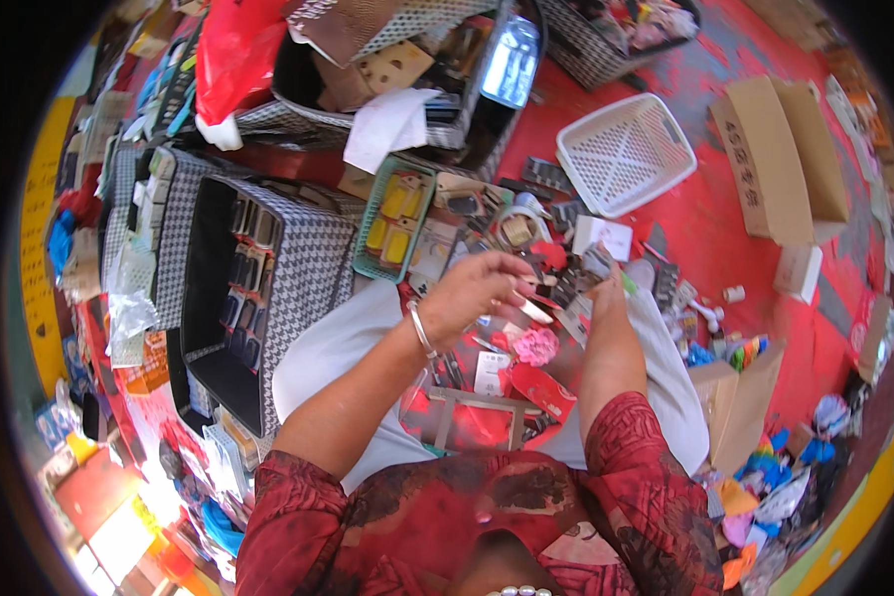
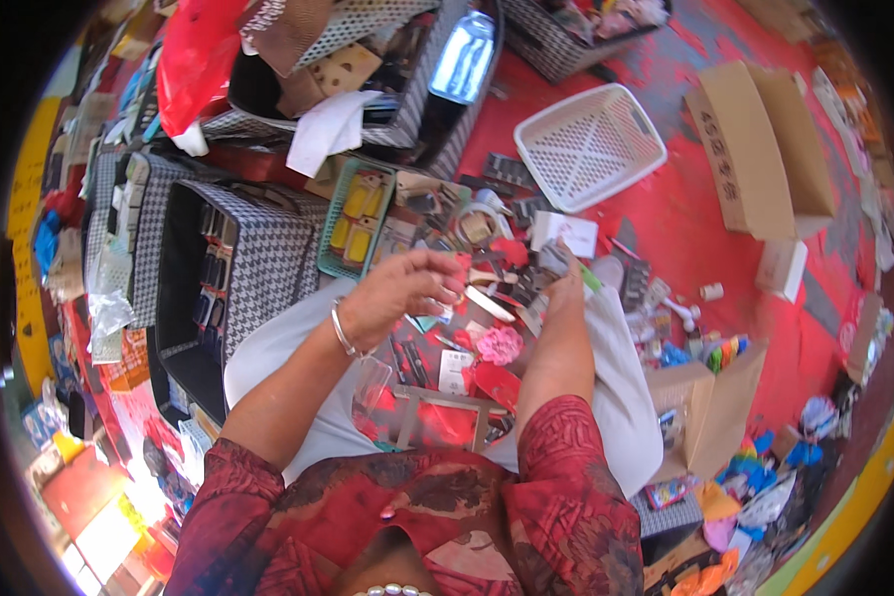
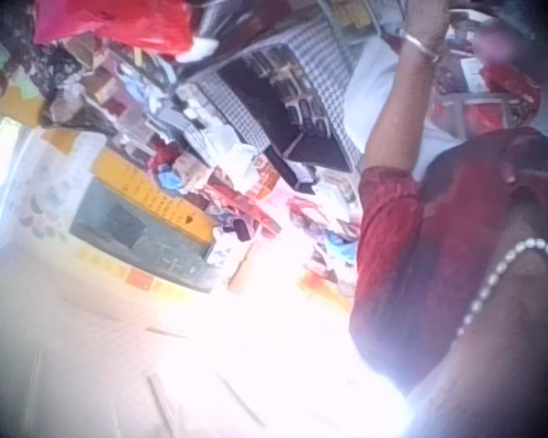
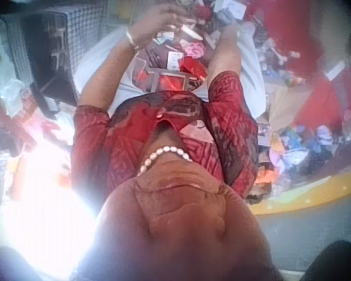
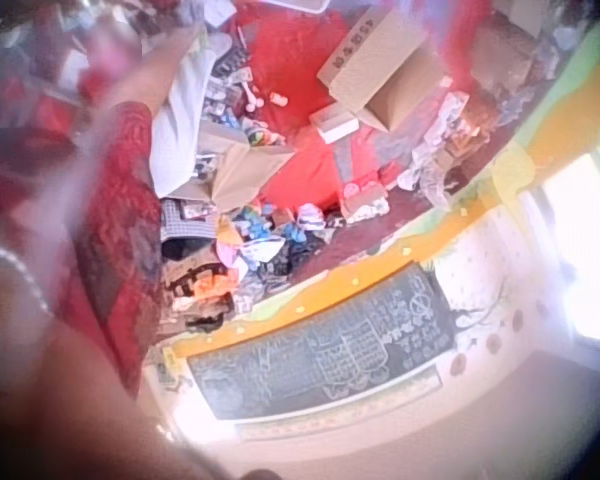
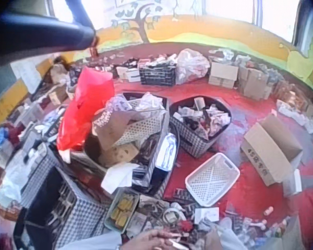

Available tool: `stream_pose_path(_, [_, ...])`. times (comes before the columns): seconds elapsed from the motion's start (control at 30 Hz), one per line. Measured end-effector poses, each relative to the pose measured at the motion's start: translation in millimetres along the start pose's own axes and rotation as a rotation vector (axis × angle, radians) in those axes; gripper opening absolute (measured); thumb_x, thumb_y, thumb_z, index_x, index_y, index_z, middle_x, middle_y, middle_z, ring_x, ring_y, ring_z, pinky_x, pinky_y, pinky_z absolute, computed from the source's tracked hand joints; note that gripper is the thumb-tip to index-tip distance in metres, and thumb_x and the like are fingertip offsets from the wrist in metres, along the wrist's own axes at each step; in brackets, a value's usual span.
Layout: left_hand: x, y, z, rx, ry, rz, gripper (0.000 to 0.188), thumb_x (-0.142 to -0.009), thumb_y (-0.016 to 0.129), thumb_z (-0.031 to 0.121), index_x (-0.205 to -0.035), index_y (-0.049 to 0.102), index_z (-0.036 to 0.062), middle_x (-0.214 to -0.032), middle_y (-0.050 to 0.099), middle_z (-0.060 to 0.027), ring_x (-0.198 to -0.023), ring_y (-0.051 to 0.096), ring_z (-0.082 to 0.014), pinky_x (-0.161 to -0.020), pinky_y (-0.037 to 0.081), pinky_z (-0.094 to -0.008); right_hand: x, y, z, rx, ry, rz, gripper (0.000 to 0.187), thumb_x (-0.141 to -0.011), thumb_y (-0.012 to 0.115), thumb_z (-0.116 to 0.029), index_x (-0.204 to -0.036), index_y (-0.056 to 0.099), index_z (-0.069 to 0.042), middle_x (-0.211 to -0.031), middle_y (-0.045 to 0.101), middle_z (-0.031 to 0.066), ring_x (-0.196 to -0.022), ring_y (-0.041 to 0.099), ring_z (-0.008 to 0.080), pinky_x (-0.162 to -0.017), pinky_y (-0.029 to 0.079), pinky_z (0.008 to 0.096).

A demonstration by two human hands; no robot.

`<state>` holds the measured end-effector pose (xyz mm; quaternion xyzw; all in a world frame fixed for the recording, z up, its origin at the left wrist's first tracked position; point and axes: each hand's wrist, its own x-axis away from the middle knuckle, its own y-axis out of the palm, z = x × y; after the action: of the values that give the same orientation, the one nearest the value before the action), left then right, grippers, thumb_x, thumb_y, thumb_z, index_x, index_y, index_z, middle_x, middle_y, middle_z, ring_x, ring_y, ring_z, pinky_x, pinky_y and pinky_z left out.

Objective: The person sits on the floor and wipes the surfaces of small packaged items with a cloth. They pick up each item, wipe it, and place it into a nearby basket or tray. The person handles multiple items one at a time, including boxes and blister packs.

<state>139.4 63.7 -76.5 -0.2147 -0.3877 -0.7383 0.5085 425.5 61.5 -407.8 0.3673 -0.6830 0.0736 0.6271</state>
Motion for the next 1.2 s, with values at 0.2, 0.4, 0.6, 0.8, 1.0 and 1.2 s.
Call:
stream_pose_path(0.2, [-7.7,-6.7,-5.3,0.043,0.123,0.123,0.033,-0.079,0.053,0.006,-0.111,0.048,-0.0002,-0.100,0.055,-0.0064,-0.087,0.056,-0.0132,-0.072,0.047,-0.0230,102.3,53.9,39.9,0.157,-0.121,-0.236,0.036,-0.072,0.071,-0.026,-0.098,0.056,-0.005,-0.083,0.062,0.0073,-0.068,0.061,0.0186,-0.058,0.053,0.0326])
stream_pose_path(0.4, [-5.3,-10.4,0.9,-0.049,0.305,0.238,0.076,-0.071,0.070,0.020,-0.131,0.027,0.0005,-0.118,0.046,-0.0177,-0.106,0.049,-0.0223,-0.088,0.041,-0.0320,191.8,124.6,25.0,0.569,-0.260,-0.442,0.047,-0.068,0.074,-0.027,-0.103,0.055,0.000,-0.089,0.061,0.0062,-0.073,0.060,0.0151,-0.064,0.050,0.0276])
stream_pose_path(0.6, [14.8,-11.5,15.4,-0.241,0.632,0.035,0.085,-0.071,0.073,0.023,-0.135,0.021,0.0036,-0.125,0.043,-0.0189,-0.112,0.048,-0.0261,-0.086,0.046,-0.0361,286.6,198.2,8.1,1.201,-0.532,-0.434,0.046,-0.068,0.071,-0.031,-0.096,0.059,0.005,-0.086,0.061,0.0059,-0.075,0.058,0.0121,-0.062,0.046,0.0238])
stream_pose_path(0.8, [26.6,-19.9,22.4,0.323,0.430,-0.119,0.060,-0.077,0.063,0.007,-0.128,0.033,0.0087,-0.115,0.053,-0.0104,-0.096,0.060,-0.0246,-0.071,0.056,-0.0387,358.5,224.0,-31.9,0.974,-0.613,-0.382,0.032,-0.081,0.058,-0.030,-0.097,0.062,-0.003,-0.089,0.058,0.0036,-0.076,0.055,0.0100,-0.065,0.045,0.0249])
stream_pose_path(1.0, [4.3,-18.0,4.3,0.120,0.483,-0.004,0.055,-0.076,0.061,0.004,-0.125,0.038,0.0109,-0.114,0.053,-0.0085,-0.098,0.057,-0.0211,-0.069,0.055,-0.0374,353.2,240.4,22.4,1.289,-1.527,-0.663,0.034,-0.077,0.057,-0.005,-0.111,0.053,-0.003,-0.109,0.052,0.0142,-0.103,0.050,0.0271,-0.087,0.040,0.0326])
stream_pose_path(1.2, [10.6,-5.7,-0.9,0.050,0.586,-0.305,0.065,-0.071,0.064,0.006,-0.130,0.035,0.0063,-0.111,0.053,-0.0069,-0.101,0.051,-0.0167,-0.086,0.043,-0.0314,351.5,256.9,28.4,1.600,-2.043,-0.512,0.029,-0.073,0.056,-0.001,-0.103,0.058,-0.003,-0.110,0.052,0.0167,-0.101,0.051,0.0335,-0.086,0.041,0.0406])
